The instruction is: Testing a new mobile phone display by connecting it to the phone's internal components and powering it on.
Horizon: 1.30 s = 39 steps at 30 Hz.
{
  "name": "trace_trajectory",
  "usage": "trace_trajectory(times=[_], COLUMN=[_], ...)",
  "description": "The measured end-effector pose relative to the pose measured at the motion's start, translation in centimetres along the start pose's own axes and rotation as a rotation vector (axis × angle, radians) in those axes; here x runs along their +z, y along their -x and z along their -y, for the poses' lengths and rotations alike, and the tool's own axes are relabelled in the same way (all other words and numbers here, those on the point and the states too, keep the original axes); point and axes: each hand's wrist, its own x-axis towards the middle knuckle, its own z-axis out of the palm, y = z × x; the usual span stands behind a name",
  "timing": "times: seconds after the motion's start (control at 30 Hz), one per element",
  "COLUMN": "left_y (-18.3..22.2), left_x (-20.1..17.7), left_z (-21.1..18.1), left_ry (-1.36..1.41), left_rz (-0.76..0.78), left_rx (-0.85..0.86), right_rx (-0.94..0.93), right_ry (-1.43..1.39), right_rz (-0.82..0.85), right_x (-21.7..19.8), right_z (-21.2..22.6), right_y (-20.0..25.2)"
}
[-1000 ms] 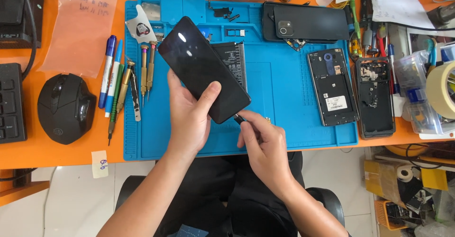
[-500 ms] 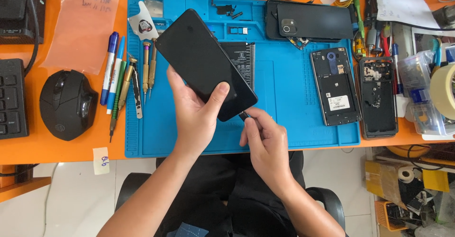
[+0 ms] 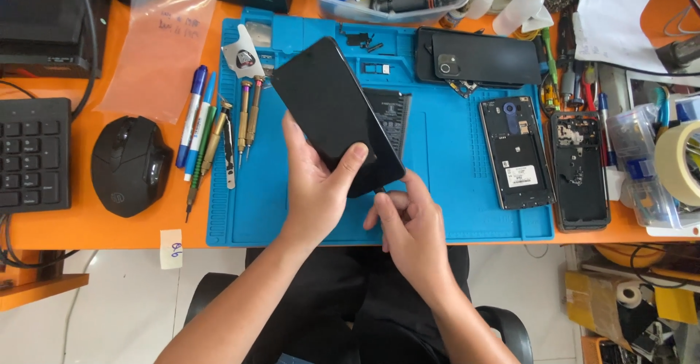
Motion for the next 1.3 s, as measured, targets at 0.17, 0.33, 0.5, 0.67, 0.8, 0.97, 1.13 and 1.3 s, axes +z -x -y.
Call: trace_trajectory(times=[0.17, 0.33, 0.5, 0.67, 0.8, 0.97, 1.13, 1.3], left_y=[0.3, 2.3, 2.9, 4.7, 3.5, 3.4, 3.9, 3.7], left_x=[0.5, -0.1, -0.2, -3.8, -4.6, -4.8, -5.2, -5.2], left_z=[-0.9, 0.4, -4.6, -1.0, -4.5, -11.8, -12.5, -12.6], left_ry=[0.054, 0.034, 0.403, 0.962, -0.126, -0.242, -0.142, -0.131], left_rz=[0.045, 0.207, 0.265, 0.415, 0.828, 0.742, 0.82, 0.817], left_rx=[0.013, 0.122, -0.183, -0.852, 0.19, 0.195, -0.031, -0.027], right_rx=[-0.005, -0.359, -0.638, -0.831, -0.964, -1.007, -1.035, -1.035], right_ry=[-0.011, -0.004, 0.105, 0.037, 0.291, 0.385, 0.32, 0.308], right_rz=[0.019, 0.031, 0.097, 0.158, 0.173, 0.162, 0.205, 0.24], right_x=[-1.8, -4.1, -4.9, -4.8, -5.6, -5.5, -5.8, -6.0], right_z=[0.8, -1.2, 2.1, 2.5, 2.9, 2.6, 2.1, 1.9], right_y=[-1.3, -2.4, -0.8, 1.7, 3.3, 3.6, 3.4, 3.0])
